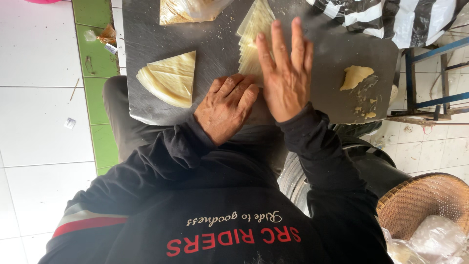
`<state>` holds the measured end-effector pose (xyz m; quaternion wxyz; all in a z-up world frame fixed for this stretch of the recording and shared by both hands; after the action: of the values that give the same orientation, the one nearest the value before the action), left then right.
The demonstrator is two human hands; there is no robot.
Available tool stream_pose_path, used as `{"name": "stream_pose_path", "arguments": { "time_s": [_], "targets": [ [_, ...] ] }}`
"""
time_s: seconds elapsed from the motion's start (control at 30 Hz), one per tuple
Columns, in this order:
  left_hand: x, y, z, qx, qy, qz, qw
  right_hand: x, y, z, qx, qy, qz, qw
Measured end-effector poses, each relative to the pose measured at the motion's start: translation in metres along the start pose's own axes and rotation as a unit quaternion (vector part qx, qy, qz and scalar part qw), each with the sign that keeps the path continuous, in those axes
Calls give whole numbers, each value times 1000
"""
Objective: The person folds triangular spring roll wrappers, adds a small amount of granular filling, and seals each one by hand. Completed rolls are stacked on the metal table.
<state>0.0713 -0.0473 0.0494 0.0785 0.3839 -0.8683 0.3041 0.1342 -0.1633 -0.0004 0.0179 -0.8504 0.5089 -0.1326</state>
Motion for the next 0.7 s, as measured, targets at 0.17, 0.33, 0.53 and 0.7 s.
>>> {"name": "stream_pose_path", "arguments": {
  "time_s": [0.17,0.33,0.53,0.7],
  "targets": [
    [-1,0,-2,8,14,2,1000,26,-15,15,32,42,18,998],
    [-1,-1,-8,21,24,-4,999,58,-28,10,12,-4,77,997],
    [0,-2,-9,28,19,-10,999,50,-22,-27,72,-245,13,967],
    [0,-3,-10,28,27,-6,999,43,-37,-42,107,-274,-2,956]
  ]
}}
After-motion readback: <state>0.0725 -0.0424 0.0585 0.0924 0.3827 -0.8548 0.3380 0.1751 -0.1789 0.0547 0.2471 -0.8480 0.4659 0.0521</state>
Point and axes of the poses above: each hand's wrist, its own y-axis away from the middle knuckle, its own z-axis out of the palm, x = y × z, the point moved 10 cm from there along -y, towards the middle knuckle, and after that the axes turned 3 degrees about -x, right-handed, at the moved point
